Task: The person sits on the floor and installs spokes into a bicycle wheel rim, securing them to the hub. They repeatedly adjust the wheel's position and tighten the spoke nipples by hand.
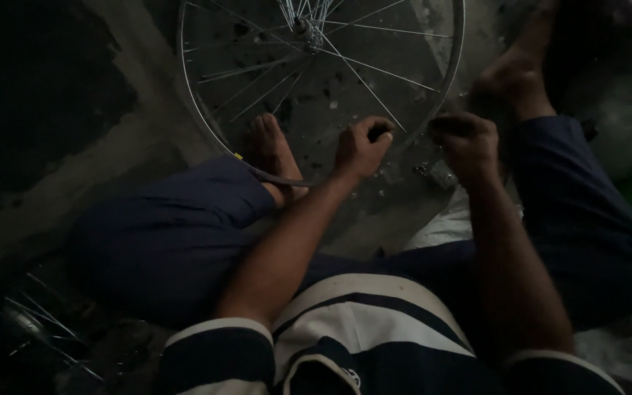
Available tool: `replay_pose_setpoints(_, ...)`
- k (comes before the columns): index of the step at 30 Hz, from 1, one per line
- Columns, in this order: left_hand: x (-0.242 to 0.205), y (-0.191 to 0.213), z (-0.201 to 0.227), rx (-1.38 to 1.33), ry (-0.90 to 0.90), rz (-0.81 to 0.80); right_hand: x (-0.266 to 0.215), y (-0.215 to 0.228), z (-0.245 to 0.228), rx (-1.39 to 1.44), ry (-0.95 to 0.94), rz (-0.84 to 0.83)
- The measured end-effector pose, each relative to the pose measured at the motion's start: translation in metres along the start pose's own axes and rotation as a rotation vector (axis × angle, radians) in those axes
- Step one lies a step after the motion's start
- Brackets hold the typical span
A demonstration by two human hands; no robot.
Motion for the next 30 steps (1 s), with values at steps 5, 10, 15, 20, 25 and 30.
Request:
replay_pose_setpoints(5,-0.004,-0.006,0.008,-0.016,0.006,-0.047,-0.035,-0.024,-0.069,-0.041,0.083,-0.013)
replay_pose_setpoints(10,-0.011,-0.012,0.021,-0.003,0.010,-0.090,-0.046,-0.023,-0.086,-0.152,0.261,0.120)
replay_pose_setpoints(15,-0.014,-0.018,0.020,-0.017,0.008,-0.136,-0.046,-0.024,-0.077,-0.276,0.225,0.176)
replay_pose_setpoints(20,-0.015,-0.021,0.006,0.017,-0.059,-0.131,-0.041,-0.032,-0.057,-0.213,0.176,0.128)
replay_pose_setpoints(25,0.005,-0.021,-0.055,0.112,0.159,0.157,-0.028,-0.019,-0.020,-0.004,-0.010,0.060)
replay_pose_setpoints(30,0.042,-0.062,-0.140,-0.196,0.305,0.025,-0.026,-0.020,0.009,0.020,-0.233,-0.017)
Point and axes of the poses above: each hand's wrist, its own x-axis towards the middle knuckle, its own y-axis out of the back of the hand, z = x × y, the point moved 8 cm from there along x, towards the middle knuckle, and after that the axes turned 14 degrees about -x, right-handed, at the moved point
